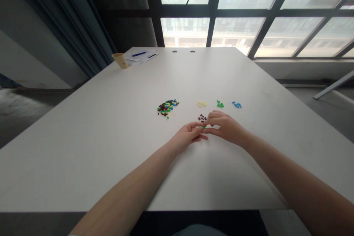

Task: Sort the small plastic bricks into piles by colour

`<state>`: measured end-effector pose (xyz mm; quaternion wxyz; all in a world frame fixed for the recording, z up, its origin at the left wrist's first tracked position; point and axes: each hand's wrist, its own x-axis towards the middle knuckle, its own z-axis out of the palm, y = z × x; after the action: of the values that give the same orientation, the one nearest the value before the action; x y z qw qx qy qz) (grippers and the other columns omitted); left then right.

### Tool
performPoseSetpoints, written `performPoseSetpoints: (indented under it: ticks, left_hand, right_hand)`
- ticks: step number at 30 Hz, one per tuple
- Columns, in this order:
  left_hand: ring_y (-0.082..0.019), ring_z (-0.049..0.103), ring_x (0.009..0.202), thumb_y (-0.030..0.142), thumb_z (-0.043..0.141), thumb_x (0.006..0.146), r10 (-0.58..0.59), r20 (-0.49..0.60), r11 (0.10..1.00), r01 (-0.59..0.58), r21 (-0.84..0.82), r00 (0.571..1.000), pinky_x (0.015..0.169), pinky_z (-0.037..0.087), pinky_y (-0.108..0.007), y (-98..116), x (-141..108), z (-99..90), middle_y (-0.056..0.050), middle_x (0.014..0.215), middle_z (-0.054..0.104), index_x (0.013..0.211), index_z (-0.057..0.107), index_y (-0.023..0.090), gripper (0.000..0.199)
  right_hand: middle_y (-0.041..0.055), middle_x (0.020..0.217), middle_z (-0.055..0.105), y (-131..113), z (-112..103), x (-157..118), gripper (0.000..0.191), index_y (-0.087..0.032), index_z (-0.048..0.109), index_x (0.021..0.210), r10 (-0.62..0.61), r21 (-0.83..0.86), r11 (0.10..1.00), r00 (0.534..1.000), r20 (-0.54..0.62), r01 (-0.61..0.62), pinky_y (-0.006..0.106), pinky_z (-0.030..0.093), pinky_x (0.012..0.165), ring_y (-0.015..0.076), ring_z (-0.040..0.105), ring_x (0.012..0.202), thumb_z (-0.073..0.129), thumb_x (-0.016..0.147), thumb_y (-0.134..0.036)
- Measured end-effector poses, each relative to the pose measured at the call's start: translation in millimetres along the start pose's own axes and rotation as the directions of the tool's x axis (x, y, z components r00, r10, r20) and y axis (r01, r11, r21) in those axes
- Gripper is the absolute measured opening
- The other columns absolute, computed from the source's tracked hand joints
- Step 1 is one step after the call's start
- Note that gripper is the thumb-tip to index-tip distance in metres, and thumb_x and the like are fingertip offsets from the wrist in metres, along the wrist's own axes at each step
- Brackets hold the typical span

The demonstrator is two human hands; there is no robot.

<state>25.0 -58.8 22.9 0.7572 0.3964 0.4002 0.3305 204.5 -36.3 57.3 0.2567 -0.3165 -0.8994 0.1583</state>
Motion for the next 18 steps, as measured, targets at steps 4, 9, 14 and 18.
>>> performPoseSetpoints:
  ticks: [4,9,14,18]
  left_hand:
    - [-0.01,0.061,0.072,0.055,0.063,0.067,-0.013,0.002,0.999,0.013,-0.051,1.0,0.062,0.036,-0.021,1.4,-0.4,-0.4,-0.005,0.09,0.066,0.098,0.058,0.019,0.048]
    - [-0.009,0.059,0.068,0.054,0.065,0.064,-0.065,0.021,0.998,0.065,-0.009,0.998,0.059,0.035,-0.02,1.1,-1.5,0.4,-0.005,0.087,0.066,0.094,0.058,0.016,0.049]
    - [-0.009,0.058,0.067,0.052,0.064,0.067,-0.098,0.022,0.995,0.098,0.012,0.995,0.059,0.034,-0.021,0.1,-0.7,1.1,-0.005,0.085,0.065,0.092,0.058,0.016,0.045]
    - [-0.008,0.058,0.067,0.05,0.063,0.069,-0.098,0.002,0.995,0.097,0.016,0.995,0.06,0.034,-0.021,1.5,-0.7,1.3,-0.005,0.084,0.065,0.092,0.058,0.016,0.042]
  right_hand:
    - [0.0027,0.067,0.056,38.9,-7.3,11.7,0.02,-0.019,0.069,0.079,0.097,-0.093,0.99,0.989,-0.115,-0.108,0.026,0.039,0.067,0.0136,0.051,0.068,0.058,0.08,-0.035]
    - [0.0025,0.068,0.057,106.7,-15.4,24.9,0.019,-0.018,0.071,0.077,0.381,-0.308,0.843,0.893,-0.239,-0.442,0.027,0.035,0.065,0.0138,0.05,0.064,0.062,0.076,-0.035]
    - [0.0038,0.082,0.063,129.9,-6.0,29.3,0.023,-0.022,0.072,0.084,0.534,-0.413,0.72,0.826,-0.182,-0.557,0.027,0.033,0.066,0.0151,0.054,0.073,0.057,0.078,-0.038]
    - [0.0046,0.091,0.065,128.6,-0.5,28.8,0.023,-0.024,0.072,0.088,0.611,-0.486,0.641,0.778,-0.145,-0.594,0.028,0.033,0.067,0.0179,0.056,0.084,0.055,0.079,-0.037]
